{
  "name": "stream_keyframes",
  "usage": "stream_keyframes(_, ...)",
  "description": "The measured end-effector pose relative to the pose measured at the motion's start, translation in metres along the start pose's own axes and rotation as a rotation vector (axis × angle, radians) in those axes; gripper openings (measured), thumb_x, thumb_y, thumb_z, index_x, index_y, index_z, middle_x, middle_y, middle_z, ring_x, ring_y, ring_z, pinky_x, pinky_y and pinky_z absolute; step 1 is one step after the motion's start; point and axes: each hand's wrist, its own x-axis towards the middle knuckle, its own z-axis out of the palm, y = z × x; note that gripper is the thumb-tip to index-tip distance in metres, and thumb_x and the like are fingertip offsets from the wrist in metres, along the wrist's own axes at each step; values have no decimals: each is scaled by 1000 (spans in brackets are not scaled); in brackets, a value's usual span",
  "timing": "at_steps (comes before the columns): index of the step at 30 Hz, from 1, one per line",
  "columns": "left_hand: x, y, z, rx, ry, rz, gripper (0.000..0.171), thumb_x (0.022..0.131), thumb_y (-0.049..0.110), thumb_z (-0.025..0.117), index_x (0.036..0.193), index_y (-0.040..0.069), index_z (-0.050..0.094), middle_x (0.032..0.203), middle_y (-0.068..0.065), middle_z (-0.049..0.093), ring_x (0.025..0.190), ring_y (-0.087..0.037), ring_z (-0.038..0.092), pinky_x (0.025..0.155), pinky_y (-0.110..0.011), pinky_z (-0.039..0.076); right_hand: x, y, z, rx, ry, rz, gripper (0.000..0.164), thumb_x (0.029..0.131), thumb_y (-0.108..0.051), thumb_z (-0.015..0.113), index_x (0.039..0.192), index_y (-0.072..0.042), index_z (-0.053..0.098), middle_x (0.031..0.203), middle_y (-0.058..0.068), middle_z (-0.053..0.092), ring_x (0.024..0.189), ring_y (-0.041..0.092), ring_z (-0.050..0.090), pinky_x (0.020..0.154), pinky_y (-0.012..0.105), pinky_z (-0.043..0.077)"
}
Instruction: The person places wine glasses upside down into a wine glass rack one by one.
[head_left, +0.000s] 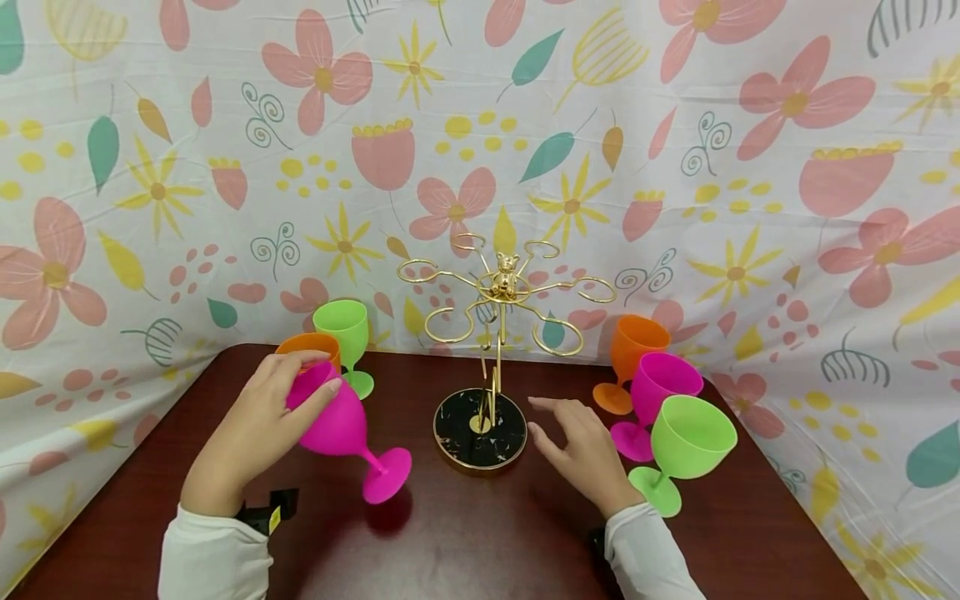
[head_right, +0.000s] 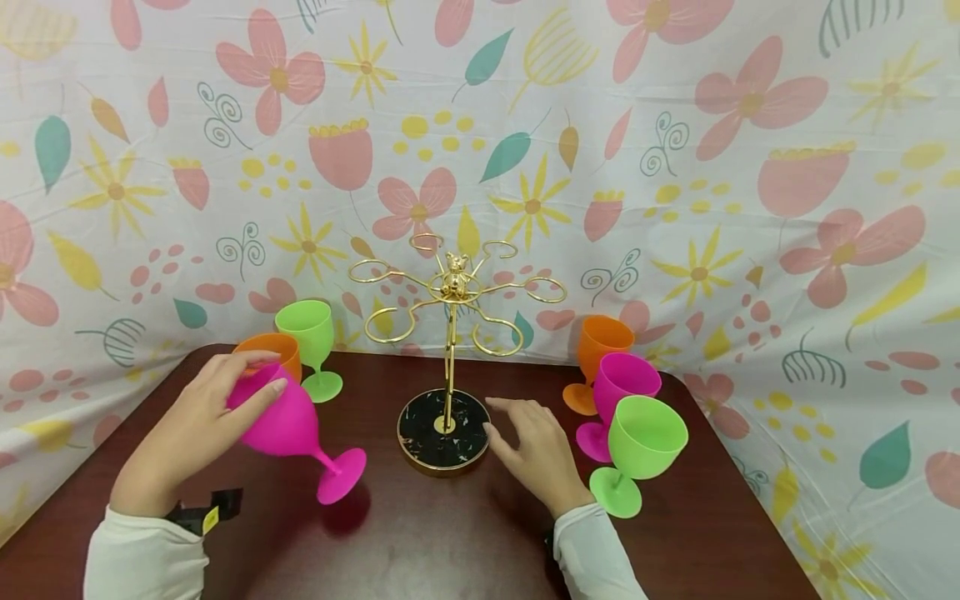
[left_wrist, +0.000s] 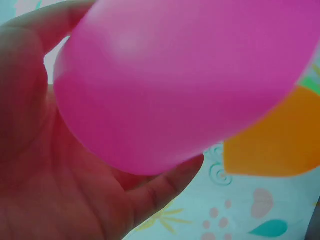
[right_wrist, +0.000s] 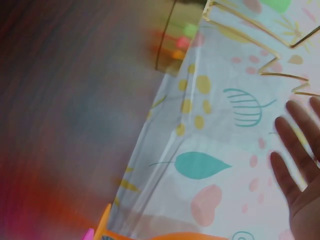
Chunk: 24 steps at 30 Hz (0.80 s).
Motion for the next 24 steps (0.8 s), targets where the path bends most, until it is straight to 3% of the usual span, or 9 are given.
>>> stream_keyframes(9,11,-1,13,-172,-58,-63,44,96,47,43,135,28,46,122,0,52,111,-20,48,86,-44,48,3,-5,-4,87,117,-147,36,78,-25,72,113,-24,64,105,-14,66,91,4,57,86,16,42)
stream_keyframes(15,18,1,26,-395,-155,-150,34,97,50,38,127,38,50,124,-4,53,107,-27,52,76,-35,51,4,-11,-4,203,161,-182,34,75,-17,75,108,-18,67,96,-10,69,84,8,61,83,13,42)
stream_keyframes(20,23,3,37,-624,-260,-197,34,98,49,35,126,33,46,127,-7,46,107,-31,51,76,-34,52,4,-15,-2,300,137,-146,37,75,-15,76,110,-19,65,91,-8,70,85,6,64,80,14,48)
stream_keyframes(24,24,5,43,-704,-292,-177,39,100,45,30,130,24,44,128,-7,42,111,-29,48,79,-35,50,5,-21,1,377,89,-114,40,77,-14,76,113,-23,63,91,-5,71,86,5,66,72,14,50)
